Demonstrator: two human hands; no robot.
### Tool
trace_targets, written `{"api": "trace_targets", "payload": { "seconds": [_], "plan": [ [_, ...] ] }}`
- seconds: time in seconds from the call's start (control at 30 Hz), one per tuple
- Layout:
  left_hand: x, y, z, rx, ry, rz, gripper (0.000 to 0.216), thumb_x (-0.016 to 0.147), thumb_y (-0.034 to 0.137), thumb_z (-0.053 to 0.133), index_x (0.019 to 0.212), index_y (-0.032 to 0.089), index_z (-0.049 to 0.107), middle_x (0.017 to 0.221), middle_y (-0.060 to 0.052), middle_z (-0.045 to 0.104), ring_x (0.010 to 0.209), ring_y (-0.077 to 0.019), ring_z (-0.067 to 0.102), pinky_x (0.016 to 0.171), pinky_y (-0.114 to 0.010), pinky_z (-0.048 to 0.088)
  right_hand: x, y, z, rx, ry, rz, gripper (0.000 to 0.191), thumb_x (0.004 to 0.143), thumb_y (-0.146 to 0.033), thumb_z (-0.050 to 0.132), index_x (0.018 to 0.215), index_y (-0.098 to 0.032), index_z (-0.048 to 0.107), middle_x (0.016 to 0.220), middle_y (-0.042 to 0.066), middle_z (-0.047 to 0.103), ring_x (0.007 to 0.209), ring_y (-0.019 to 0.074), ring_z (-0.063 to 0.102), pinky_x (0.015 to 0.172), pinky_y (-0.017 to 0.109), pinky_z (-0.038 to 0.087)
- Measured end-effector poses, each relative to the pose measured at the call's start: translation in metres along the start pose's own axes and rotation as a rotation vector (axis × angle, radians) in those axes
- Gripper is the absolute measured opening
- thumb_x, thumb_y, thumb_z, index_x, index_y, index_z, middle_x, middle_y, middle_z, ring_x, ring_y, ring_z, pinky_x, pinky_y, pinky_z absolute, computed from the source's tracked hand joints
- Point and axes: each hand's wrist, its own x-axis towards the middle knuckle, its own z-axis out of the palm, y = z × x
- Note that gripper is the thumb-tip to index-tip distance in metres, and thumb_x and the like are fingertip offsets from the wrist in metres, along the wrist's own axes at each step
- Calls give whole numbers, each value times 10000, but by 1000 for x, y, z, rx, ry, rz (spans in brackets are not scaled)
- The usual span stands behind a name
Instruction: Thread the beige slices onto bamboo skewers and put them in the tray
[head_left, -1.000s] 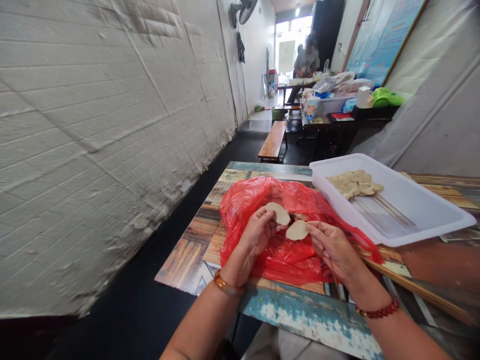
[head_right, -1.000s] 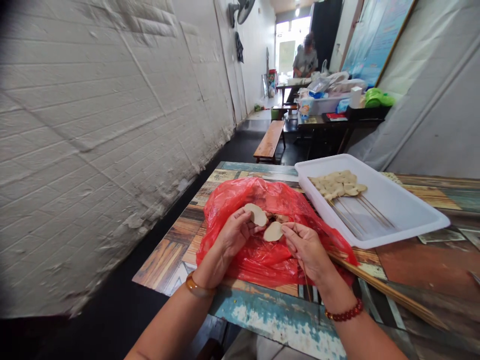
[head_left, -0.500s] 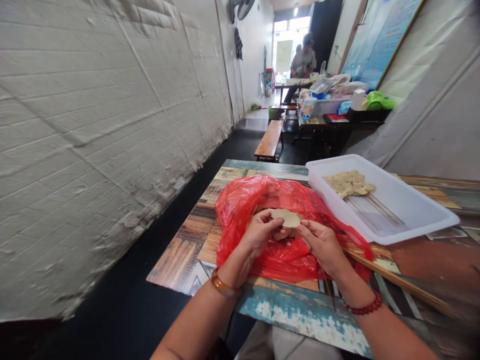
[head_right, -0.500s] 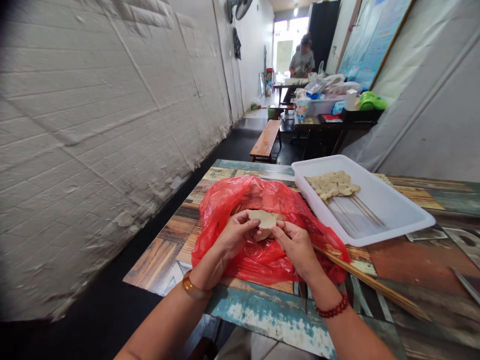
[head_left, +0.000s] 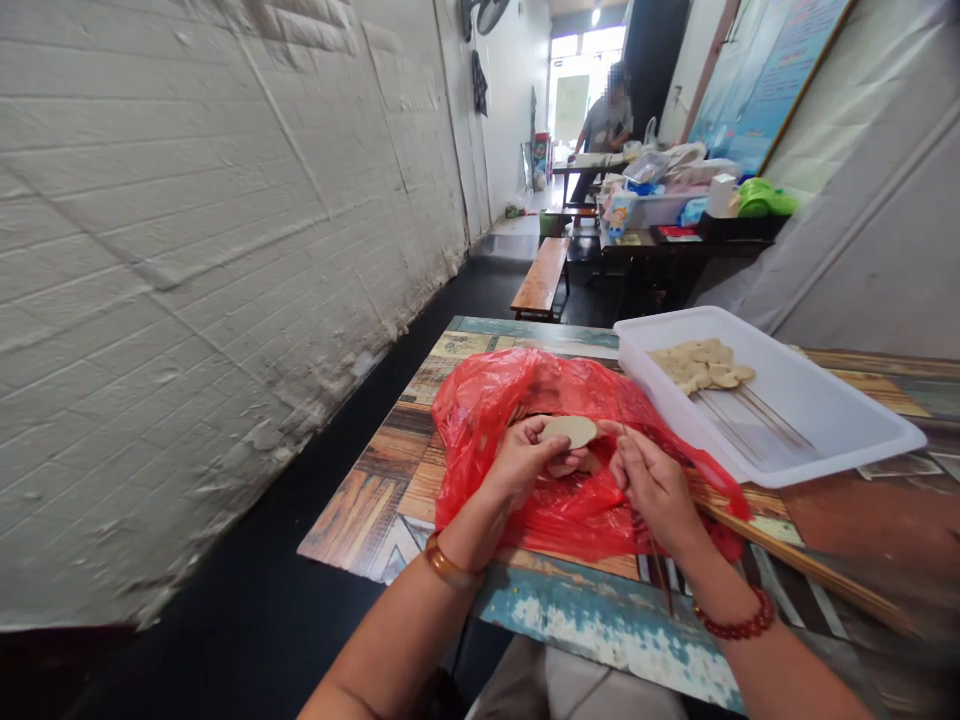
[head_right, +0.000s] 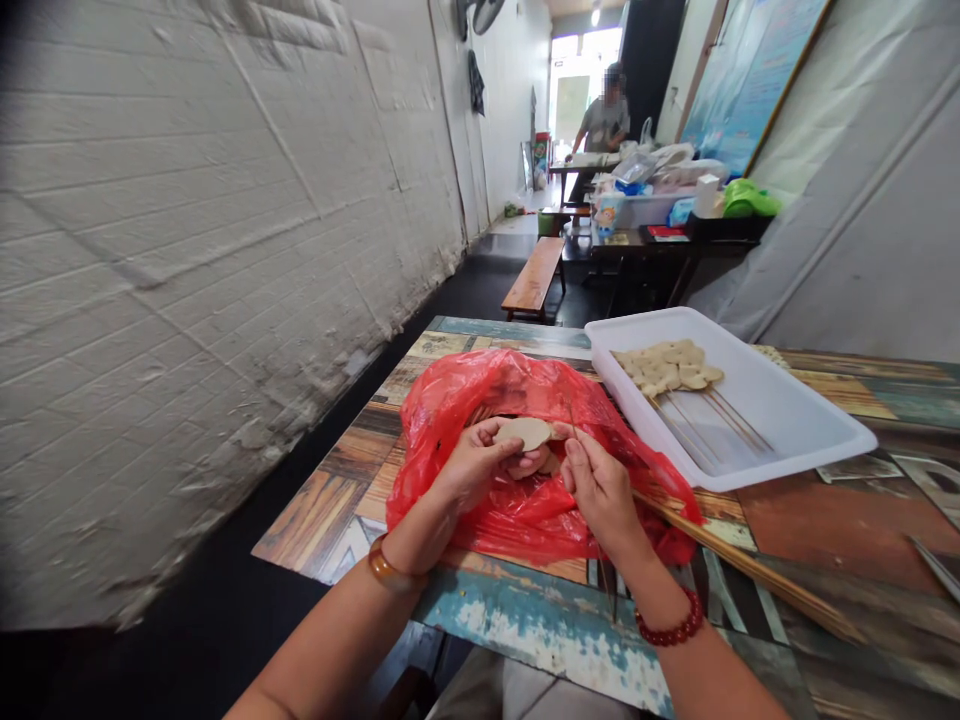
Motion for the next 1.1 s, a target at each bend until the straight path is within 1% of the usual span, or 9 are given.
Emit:
{"api": "trace_targets", "payload": {
  "seconds": [0.13,0.23,0.27,0.33,0.4,0.43,0.6,0.83,1.1],
  "plan": [
    [2,2,-2,-18,92,41,385,602,294,788,909,110,645,850,-89,704,685,-165,668,656,-252,513,-9,-4,2,-23,7,-39,503,912,-410,442,1358,-179,457,558,-48,432,483,122,412,485,246,373],
    [4,4,-4,-47,128,41,398,590,284,790,917,111,641,841,-89,703,692,-168,667,677,-264,512,-14,-1,7,-21,-82,-29,458,891,-384,492,1317,-221,522,558,-34,503,485,134,476,511,262,428],
    [4,5,-5,-49,132,48,399,589,283,790,917,111,641,817,-82,701,674,-160,660,673,-262,508,-14,1,8,-33,-105,-49,424,877,-378,515,1270,-231,572,604,-9,573,536,152,538,550,280,463],
    [4,5,-6,-36,131,69,393,592,283,786,915,112,643,773,-65,695,638,-142,643,661,-255,500,-14,3,11,-72,-127,-127,342,851,-353,551,1156,-241,661,824,51,696,760,213,642,719,342,512],
    [5,4,-7,-11,132,86,373,600,283,778,905,114,646,735,-50,687,608,-127,624,640,-243,489,-14,6,13,-109,-135,-198,286,846,-315,553,1081,-246,700,1031,68,703,966,250,637,880,395,480],
    [5,3,-8,2,134,90,360,606,283,773,898,114,647,718,-45,683,595,-120,615,630,-238,483,-13,7,14,-122,-140,-218,275,850,-299,543,1066,-246,705,1070,67,697,1005,253,630,915,408,466],
    [6,1,-10,62,155,96,323,623,295,758,874,122,652,698,-37,676,574,-110,594,607,-226,466,-14,13,15,-172,-126,-229,277,866,-261,518,1070,-236,703,1076,65,704,1012,244,645,931,413,477],
    [6,0,-11,115,159,142,324,624,315,750,869,125,655,706,-33,676,584,-123,597,621,-242,471,-14,17,17,-234,-119,-190,356,881,-268,492,1198,-182,630,1173,83,658,1082,239,614,968,399,462],
    [8,-3,-12,222,155,204,282,660,305,713,872,127,656,702,-32,670,598,-132,593,629,-255,471,-12,21,16,-268,-121,-216,368,879,-272,474,1203,-184,625,1170,75,660,1090,232,612,964,379,473]
  ]
}}
